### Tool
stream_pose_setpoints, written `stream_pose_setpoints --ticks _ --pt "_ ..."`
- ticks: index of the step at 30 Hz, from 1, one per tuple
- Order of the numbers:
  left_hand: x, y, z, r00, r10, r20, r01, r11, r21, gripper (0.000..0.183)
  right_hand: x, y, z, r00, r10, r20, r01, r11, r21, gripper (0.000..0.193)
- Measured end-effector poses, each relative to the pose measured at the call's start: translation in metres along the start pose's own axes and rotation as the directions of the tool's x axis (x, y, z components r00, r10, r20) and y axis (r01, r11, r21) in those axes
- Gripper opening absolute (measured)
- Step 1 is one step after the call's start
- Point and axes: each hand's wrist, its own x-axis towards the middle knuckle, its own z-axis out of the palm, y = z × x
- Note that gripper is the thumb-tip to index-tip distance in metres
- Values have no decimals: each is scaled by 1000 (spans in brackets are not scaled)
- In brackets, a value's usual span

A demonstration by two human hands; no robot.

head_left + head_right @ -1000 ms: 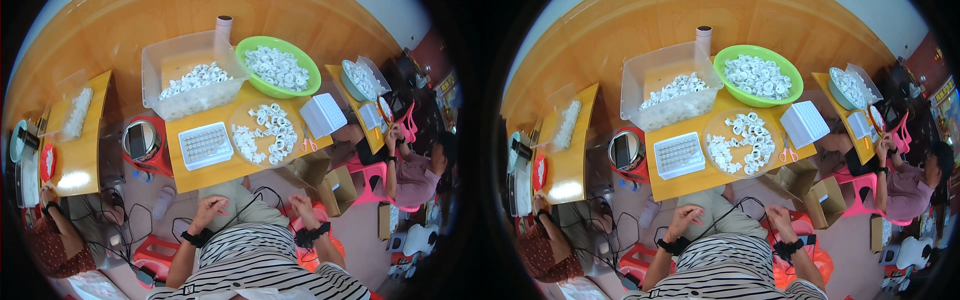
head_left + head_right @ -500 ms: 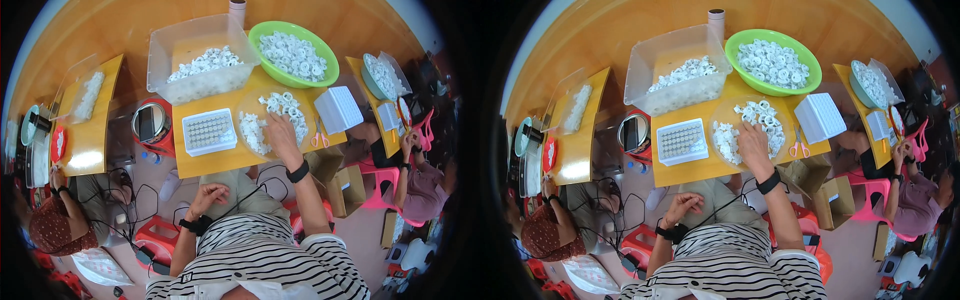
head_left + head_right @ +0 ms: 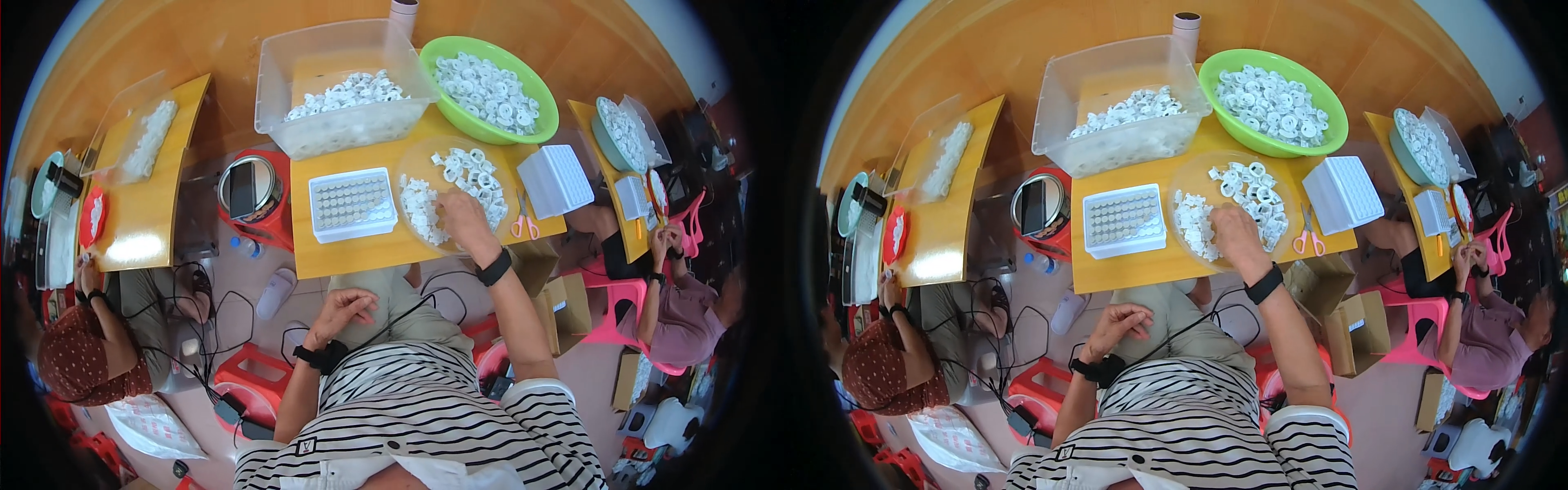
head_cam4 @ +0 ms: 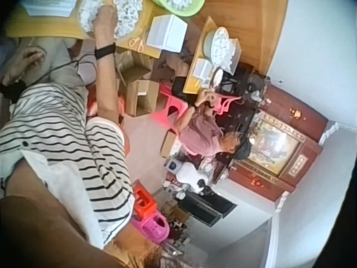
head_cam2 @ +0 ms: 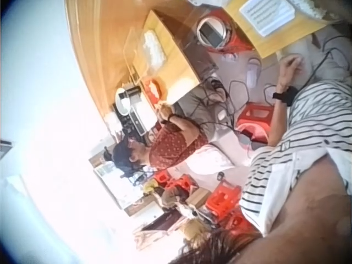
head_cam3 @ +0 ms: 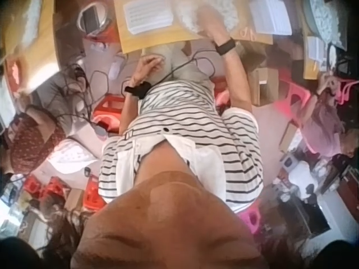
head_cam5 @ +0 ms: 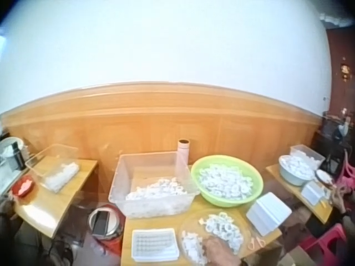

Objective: Inspecting and assembling small white plastic shoe components on a production line.

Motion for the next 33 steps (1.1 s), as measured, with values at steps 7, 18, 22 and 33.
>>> stream_pose_setpoints --ticks 7,18,22,33 --pt "0 -3 0 1000 13 14 -12 999 -30 22 -3 1 -4 998 53 -23 -55 997 -59 18" --pt "-14 85 47 991 121 61 -105 970 -218 33 -61 -89 -62 995 10 -104 58 774 631 50" --pt "-2 88 59 978 195 77 -125 837 -532 36 -78 -101 -44 892 -304 -333 426 812 398 51" --pt "-3 75 52 970 238 44 -157 758 -634 35 -83 -105 -53 952 68 -299 140 771 621 41"
